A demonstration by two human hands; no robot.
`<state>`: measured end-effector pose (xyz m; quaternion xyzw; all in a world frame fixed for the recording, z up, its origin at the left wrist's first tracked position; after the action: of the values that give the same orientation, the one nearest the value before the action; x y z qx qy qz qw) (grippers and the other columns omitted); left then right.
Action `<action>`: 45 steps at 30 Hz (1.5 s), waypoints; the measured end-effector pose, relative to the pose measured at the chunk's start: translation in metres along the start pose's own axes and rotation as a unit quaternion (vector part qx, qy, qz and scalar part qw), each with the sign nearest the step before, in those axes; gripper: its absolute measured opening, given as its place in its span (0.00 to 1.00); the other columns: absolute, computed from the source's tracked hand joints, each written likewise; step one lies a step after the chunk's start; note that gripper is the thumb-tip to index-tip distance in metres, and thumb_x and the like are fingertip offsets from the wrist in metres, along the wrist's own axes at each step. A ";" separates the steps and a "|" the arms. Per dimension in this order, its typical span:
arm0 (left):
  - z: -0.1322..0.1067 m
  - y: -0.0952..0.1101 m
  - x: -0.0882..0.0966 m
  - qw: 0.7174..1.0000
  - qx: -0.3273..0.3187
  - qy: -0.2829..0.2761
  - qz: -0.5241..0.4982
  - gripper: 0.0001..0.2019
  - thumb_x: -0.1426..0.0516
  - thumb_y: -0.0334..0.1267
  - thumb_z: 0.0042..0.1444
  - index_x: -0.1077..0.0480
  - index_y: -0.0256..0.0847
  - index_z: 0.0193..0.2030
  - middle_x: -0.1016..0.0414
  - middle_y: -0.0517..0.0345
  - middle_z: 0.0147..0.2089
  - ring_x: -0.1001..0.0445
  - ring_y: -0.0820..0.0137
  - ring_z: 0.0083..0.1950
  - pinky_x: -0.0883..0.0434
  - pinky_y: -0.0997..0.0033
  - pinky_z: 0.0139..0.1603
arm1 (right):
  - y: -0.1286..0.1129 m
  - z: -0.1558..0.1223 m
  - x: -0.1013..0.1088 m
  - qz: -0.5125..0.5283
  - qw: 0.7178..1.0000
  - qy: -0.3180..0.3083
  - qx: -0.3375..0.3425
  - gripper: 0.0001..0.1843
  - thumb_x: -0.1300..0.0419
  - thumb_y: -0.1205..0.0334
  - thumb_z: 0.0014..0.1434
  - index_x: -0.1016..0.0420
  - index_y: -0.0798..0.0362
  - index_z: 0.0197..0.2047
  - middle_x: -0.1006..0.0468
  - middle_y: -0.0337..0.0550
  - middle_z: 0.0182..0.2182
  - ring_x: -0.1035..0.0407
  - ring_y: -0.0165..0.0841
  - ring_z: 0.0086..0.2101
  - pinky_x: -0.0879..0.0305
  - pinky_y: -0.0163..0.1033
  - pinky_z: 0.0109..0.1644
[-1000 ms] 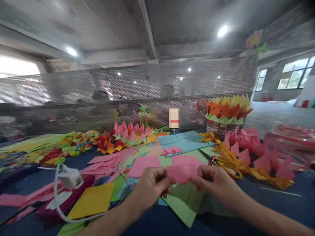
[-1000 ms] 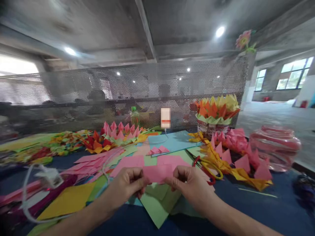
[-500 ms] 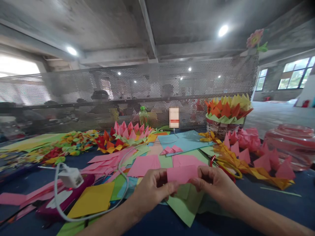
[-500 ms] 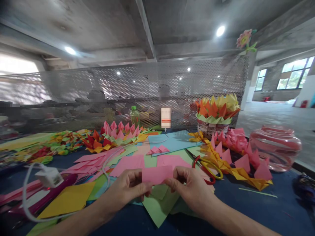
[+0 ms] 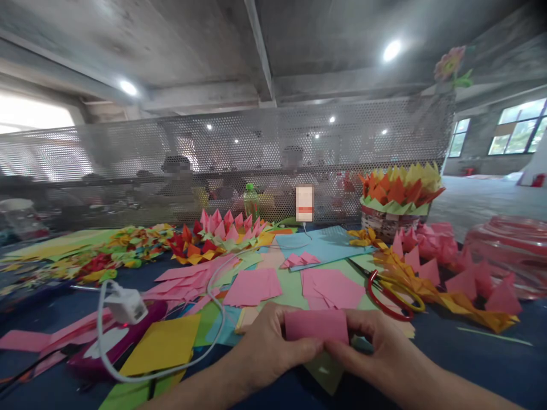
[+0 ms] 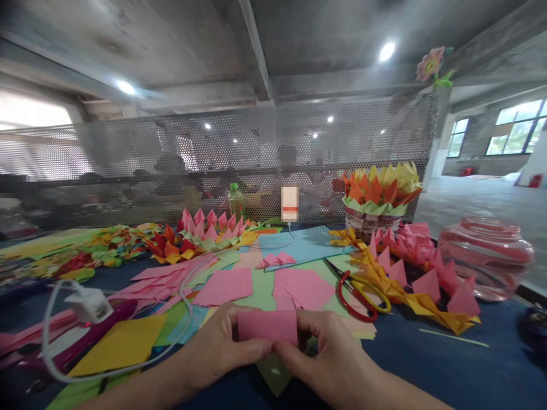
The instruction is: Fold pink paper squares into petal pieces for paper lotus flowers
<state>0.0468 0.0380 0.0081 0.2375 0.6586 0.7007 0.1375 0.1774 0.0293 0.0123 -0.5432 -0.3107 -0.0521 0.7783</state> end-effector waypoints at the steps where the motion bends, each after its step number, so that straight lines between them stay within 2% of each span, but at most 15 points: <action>1: 0.000 0.000 -0.001 1.000 0.002 0.000 0.003 0.17 0.35 0.48 0.44 0.24 0.32 0.28 0.28 0.56 0.27 0.32 0.69 0.30 0.35 0.74 0.31 | 0.000 0.000 0.000 -0.003 1.000 0.002 -0.003 0.11 0.42 0.59 0.57 0.24 0.56 0.30 0.21 0.43 0.28 0.30 0.35 0.31 0.35 0.35 0.35; 4: -0.001 0.000 -0.002 1.000 0.005 -0.005 0.004 0.17 0.35 0.47 0.44 0.24 0.32 0.29 0.27 0.56 0.27 0.30 0.68 0.30 0.35 0.74 0.31 | 0.001 0.000 0.000 -0.002 1.000 0.006 -0.007 0.11 0.42 0.60 0.57 0.23 0.57 0.30 0.21 0.43 0.28 0.29 0.36 0.32 0.35 0.35 0.35; 10: 0.005 0.000 0.006 1.000 0.000 0.000 -0.022 0.18 0.35 0.43 0.46 0.22 0.30 0.39 0.26 0.54 0.31 0.30 0.67 0.33 0.34 0.71 0.37 | 0.006 0.001 0.007 0.016 0.999 0.015 -0.038 0.12 0.42 0.58 0.56 0.21 0.56 0.33 0.22 0.41 0.26 0.31 0.34 0.29 0.36 0.34 0.32; 13: 0.007 0.001 0.010 1.000 -0.005 -0.004 -0.013 0.16 0.36 0.40 0.47 0.22 0.30 0.40 0.25 0.54 0.32 0.30 0.68 0.34 0.35 0.72 0.38 | 0.007 0.004 0.010 0.034 0.999 0.017 -0.035 0.11 0.42 0.59 0.55 0.20 0.56 0.34 0.22 0.41 0.27 0.32 0.33 0.29 0.37 0.33 0.32; 19: 0.009 0.004 0.020 1.000 0.007 0.023 -0.012 0.14 0.35 0.41 0.46 0.22 0.31 0.34 0.27 0.56 0.29 0.34 0.74 0.29 0.39 0.76 0.32 | 0.007 0.010 0.016 0.073 0.996 0.034 -0.030 0.10 0.40 0.60 0.53 0.20 0.56 0.33 0.22 0.41 0.27 0.33 0.32 0.28 0.37 0.34 0.31; 23: 0.011 0.000 0.033 0.997 0.023 0.066 0.017 0.13 0.34 0.43 0.44 0.26 0.33 0.28 0.32 0.61 0.24 0.38 0.77 0.26 0.43 0.78 0.26 | 0.010 0.012 0.022 0.062 0.997 0.048 -0.026 0.12 0.40 0.58 0.54 0.20 0.57 0.35 0.21 0.42 0.27 0.31 0.34 0.29 0.36 0.35 0.32; 27: 0.013 -0.004 0.042 0.994 0.046 0.093 0.027 0.13 0.35 0.44 0.45 0.28 0.35 0.28 0.36 0.64 0.22 0.43 0.78 0.22 0.48 0.79 0.21 | 0.013 0.013 0.026 0.048 0.997 0.052 -0.018 0.15 0.41 0.56 0.56 0.19 0.57 0.38 0.20 0.44 0.29 0.30 0.35 0.30 0.36 0.36 0.33; 34: 0.011 0.004 0.041 0.993 0.049 0.098 0.048 0.14 0.36 0.45 0.42 0.29 0.34 0.27 0.36 0.64 0.21 0.44 0.78 0.22 0.48 0.79 0.21 | 0.014 0.014 0.026 0.046 0.998 0.050 -0.018 0.15 0.41 0.57 0.56 0.19 0.57 0.39 0.20 0.43 0.29 0.29 0.37 0.31 0.34 0.37 0.36; 45: 0.012 0.001 0.044 0.993 0.047 0.090 0.060 0.16 0.35 0.48 0.43 0.29 0.35 0.26 0.35 0.62 0.22 0.41 0.76 0.24 0.47 0.76 0.23 | 0.017 0.013 0.027 0.037 0.998 0.052 -0.013 0.16 0.41 0.54 0.57 0.18 0.56 0.40 0.20 0.43 0.29 0.29 0.36 0.31 0.32 0.37 0.36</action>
<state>0.0159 0.0702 0.0164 0.2188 0.6848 0.6947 0.0246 0.2003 0.0549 0.0158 -0.5612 -0.2490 -0.0550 0.7874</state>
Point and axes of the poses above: each hand's wrist, its own z-axis towards the middle knuckle, its own x-axis out of the back of the hand, y = z × x, the point moved 7 cm from there along z, towards the middle knuckle
